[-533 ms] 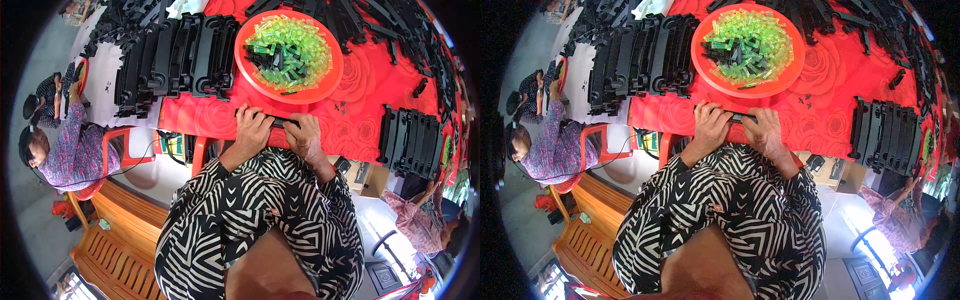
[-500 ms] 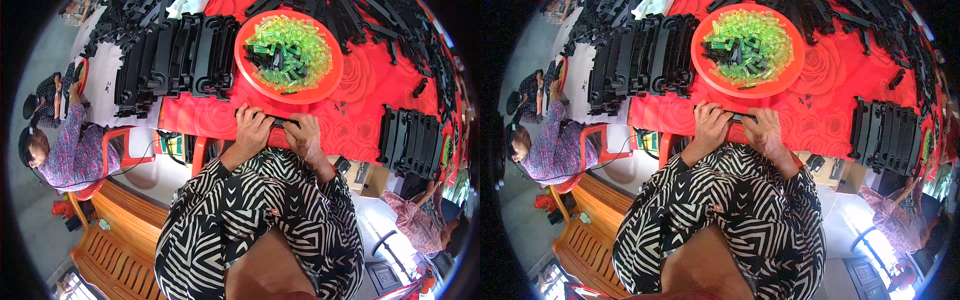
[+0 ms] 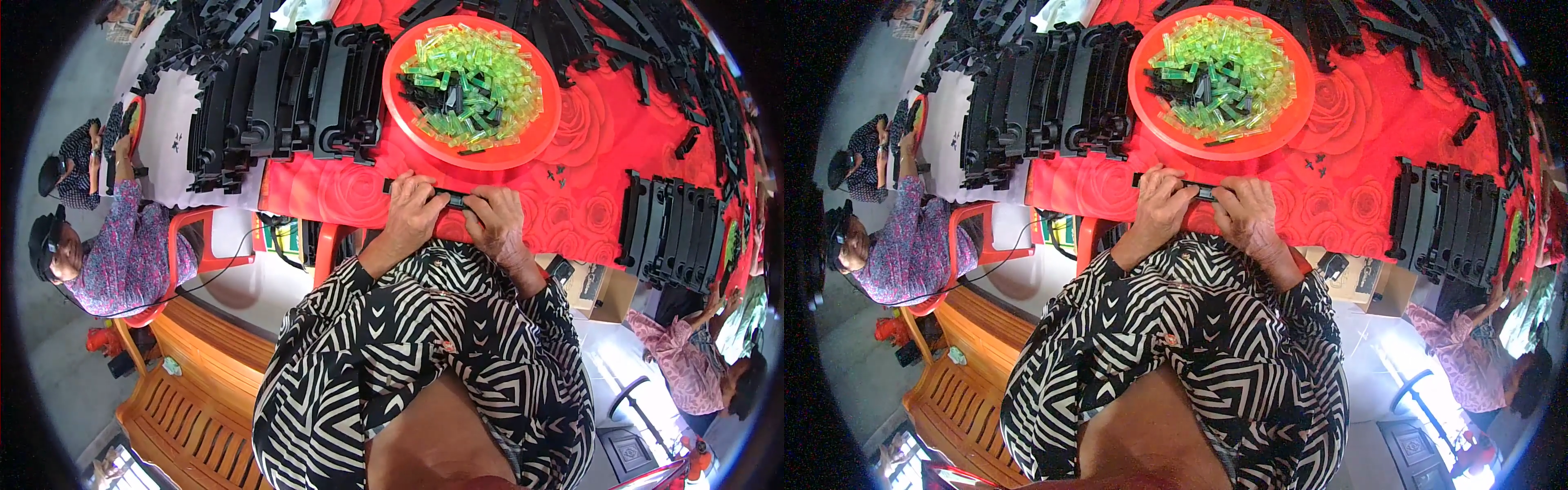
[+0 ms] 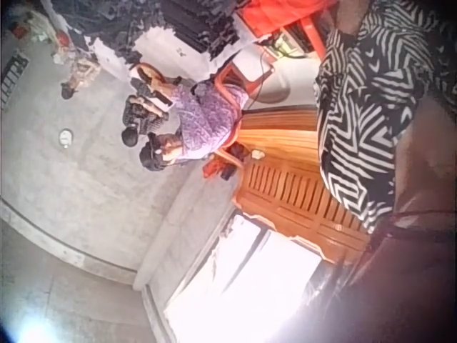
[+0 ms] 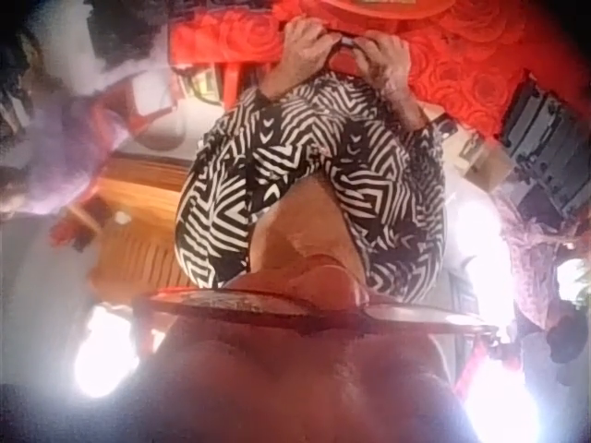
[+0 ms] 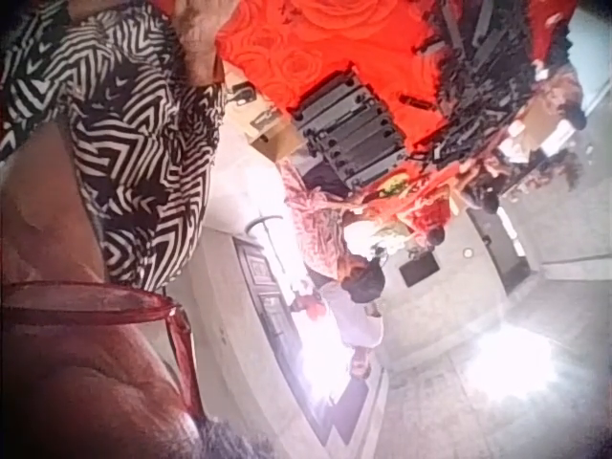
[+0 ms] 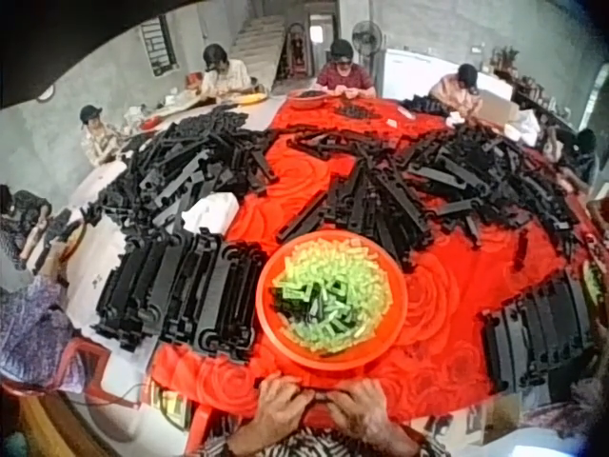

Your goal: The person takes plastic vials from a bowl and inserts them into black plastic frames by hand, assembling the level components.

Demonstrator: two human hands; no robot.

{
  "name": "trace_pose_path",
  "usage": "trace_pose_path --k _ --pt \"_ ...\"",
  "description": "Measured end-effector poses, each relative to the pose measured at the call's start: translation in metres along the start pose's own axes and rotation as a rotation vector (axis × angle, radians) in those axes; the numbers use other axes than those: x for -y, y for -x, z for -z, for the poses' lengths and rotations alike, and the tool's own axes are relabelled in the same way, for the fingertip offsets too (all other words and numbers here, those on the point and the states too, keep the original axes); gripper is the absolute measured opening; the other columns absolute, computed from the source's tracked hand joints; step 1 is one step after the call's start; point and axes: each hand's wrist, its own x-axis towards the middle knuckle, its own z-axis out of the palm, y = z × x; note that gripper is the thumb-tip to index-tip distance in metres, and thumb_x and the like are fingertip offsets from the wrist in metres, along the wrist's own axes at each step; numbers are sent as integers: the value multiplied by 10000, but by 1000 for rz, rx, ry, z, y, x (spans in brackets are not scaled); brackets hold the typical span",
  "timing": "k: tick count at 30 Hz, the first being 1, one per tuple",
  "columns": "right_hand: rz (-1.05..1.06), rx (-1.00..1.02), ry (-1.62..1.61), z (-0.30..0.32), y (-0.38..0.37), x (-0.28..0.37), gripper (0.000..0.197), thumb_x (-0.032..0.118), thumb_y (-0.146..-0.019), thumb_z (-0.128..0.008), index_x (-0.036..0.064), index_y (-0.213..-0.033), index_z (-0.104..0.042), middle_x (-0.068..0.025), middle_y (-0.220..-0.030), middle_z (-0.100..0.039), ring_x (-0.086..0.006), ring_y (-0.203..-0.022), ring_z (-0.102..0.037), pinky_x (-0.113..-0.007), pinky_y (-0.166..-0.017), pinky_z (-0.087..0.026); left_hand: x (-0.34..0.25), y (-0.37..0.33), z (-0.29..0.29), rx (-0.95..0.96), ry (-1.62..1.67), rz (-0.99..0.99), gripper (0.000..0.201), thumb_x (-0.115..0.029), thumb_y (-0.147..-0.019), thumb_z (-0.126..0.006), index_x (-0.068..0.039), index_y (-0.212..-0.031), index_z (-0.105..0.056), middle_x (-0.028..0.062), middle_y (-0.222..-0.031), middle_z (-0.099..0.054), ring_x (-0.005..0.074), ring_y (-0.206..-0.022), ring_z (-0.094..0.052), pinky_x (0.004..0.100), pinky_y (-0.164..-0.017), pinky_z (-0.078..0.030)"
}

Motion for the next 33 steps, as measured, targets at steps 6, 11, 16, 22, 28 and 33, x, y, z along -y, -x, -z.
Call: trace_pose_path --k 6,11,16,22,28,33 --pt "-10 38 6 -1 1 0 223 119 -695 -712 97 -909 -653 -41 -958 -595 -235 -861 -563 -381 -728 -421 -1 1 0 -10 42 33 255 6 -689 -657 -26 -942 -672 97 -865 -548 289 -981 -559 439 -863 -431" --pt "28 17 44 -5 4 -2 289 141 -680 -708 147 -966 -665 -40 -996 -580 -248 -878 -555 -394 -738 -417 0 2 2 4 40 8 264 18 -686 -657 -12 -948 -671 112 -906 -571 301 -998 -557 431 -853 -431" --pt "61 117 87 1 1 -1 357 124 -689 -694 198 -1038 -674 -51 -1043 -575 -256 -892 -544 -409 -746 -410 0 2 3 20 48 6 280 31 -689 -648 -5 -967 -654 120 -936 -580 303 -1019 -557 439 -892 -431" --pt "97 194 118 1 1 -2 377 119 -713 -678 186 -1082 -642 -55 -1034 -555 -257 -906 -545 -407 -752 -414 -2 10 10 -3 -126 -48 294 -10 -744 -644 11 -1032 -589 123 -974 -583 314 -1102 -542 541 -1006 -354" --pt "104 177 113 1 1 -3 324 166 -737 -660 165 -1059 -628 -59 -1015 -547 -254 -892 -532 -415 -745 -415 -4 11 20 -39 -203 58 312 -96 -720 -716 -29 -1003 -604 102 -1021 -554 326 -1140 -506 565 -1047 -282" --pt "99 203 106 -1 4 -5 350 158 -729 -666 175 -1076 -619 -65 -1040 -547 -255 -913 -530 -416 -745 -414 -5 15 16 0 -186 66 300 -94 -707 -720 -39 -983 -616 94 -1009 -546 315 -1145 -493 556 -1040 -284"
